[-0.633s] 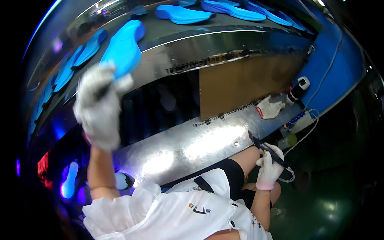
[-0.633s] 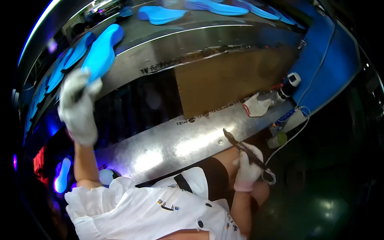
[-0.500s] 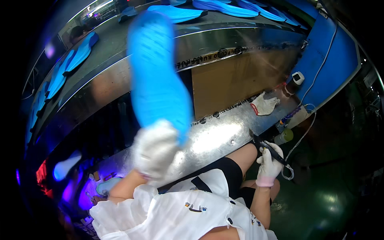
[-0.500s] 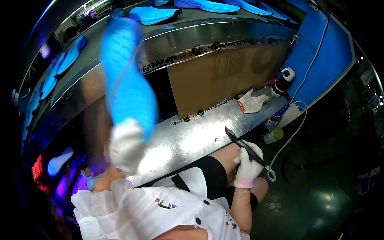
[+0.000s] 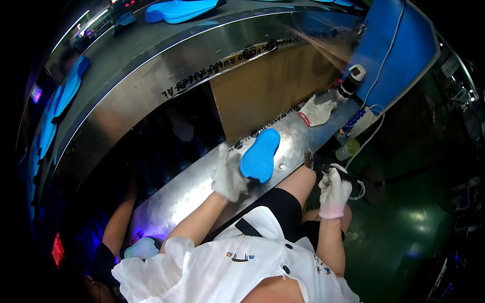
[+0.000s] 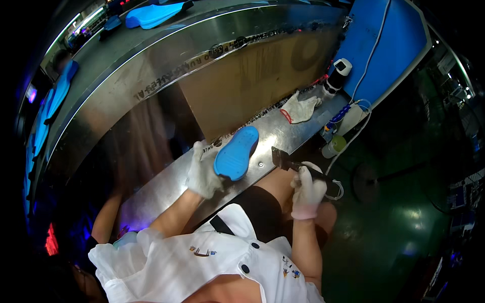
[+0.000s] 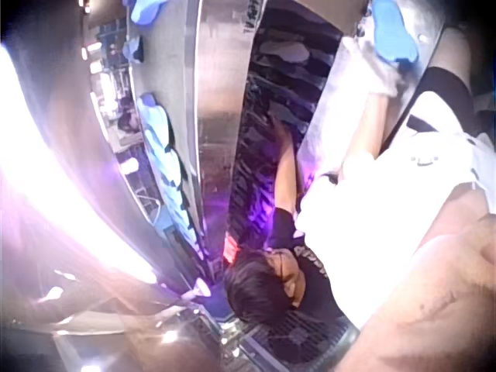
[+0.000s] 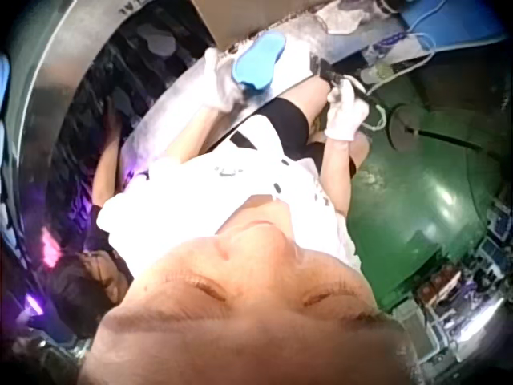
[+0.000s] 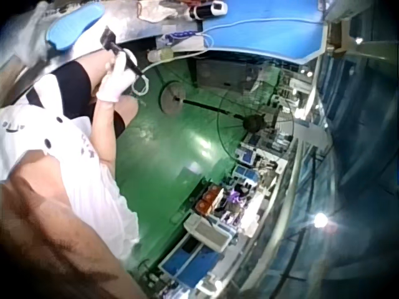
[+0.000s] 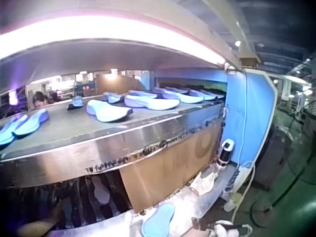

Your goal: The person picks up a blue shoe sole, applies glue to the bottom surface using a brush, and then places the sole onto a conveyor belt.

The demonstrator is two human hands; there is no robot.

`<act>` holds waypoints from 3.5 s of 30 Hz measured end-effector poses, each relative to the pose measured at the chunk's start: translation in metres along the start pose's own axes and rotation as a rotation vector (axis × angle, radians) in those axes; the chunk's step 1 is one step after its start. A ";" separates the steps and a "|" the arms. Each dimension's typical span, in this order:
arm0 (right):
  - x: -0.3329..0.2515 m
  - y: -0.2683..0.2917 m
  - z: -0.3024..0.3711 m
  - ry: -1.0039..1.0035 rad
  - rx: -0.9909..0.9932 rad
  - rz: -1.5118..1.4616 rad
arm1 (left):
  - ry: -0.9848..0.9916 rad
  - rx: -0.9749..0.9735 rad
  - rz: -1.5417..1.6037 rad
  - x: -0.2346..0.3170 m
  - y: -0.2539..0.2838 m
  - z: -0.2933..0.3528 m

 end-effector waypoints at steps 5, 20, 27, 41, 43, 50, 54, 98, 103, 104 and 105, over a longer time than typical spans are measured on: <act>0.021 0.003 -0.005 -0.047 -0.024 0.130 | 0.180 -0.052 0.046 -0.042 0.033 -0.035; -0.005 -0.097 0.000 0.744 -0.090 1.010 | -0.025 0.056 0.226 -0.060 -0.057 -0.011; -0.048 -0.100 0.038 0.609 -0.169 0.797 | -0.063 -0.117 0.117 -0.038 -0.087 0.010; -0.035 -0.123 0.100 0.955 -0.459 0.958 | -0.050 -0.199 0.330 -0.044 -0.078 0.011; -0.031 -0.107 0.067 0.521 -0.472 0.619 | -0.012 -0.206 0.266 -0.043 -0.075 0.009; -0.034 -0.120 0.110 0.857 -0.549 0.829 | 0.140 -0.323 0.402 -0.023 -0.102 0.012; -0.030 -0.093 0.055 0.561 -0.207 0.737 | -0.040 -0.277 0.201 -0.008 -0.113 0.004; -0.033 -0.134 0.111 0.869 -0.874 1.007 | 0.104 -0.785 -0.699 0.035 -0.125 -0.046; -0.045 -0.116 0.100 0.736 -0.824 0.802 | -0.488 -1.261 -0.822 0.067 -0.108 -0.041; -0.051 -0.115 0.092 0.793 -0.732 0.869 | -0.520 -1.310 -0.790 0.071 -0.120 -0.035; -0.049 -0.117 0.095 0.878 -0.770 0.901 | -0.547 -1.356 -0.754 0.072 -0.130 -0.027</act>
Point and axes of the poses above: each hand's wrist, its own z-axis away from the middle knuckle, its own y-axis out of the back of the hand, x = y × z, the point moved 7 cm from there along -z, towards the middle knuckle, and after that the axes turned 14 degrees about -y, right-handed, at the moved point
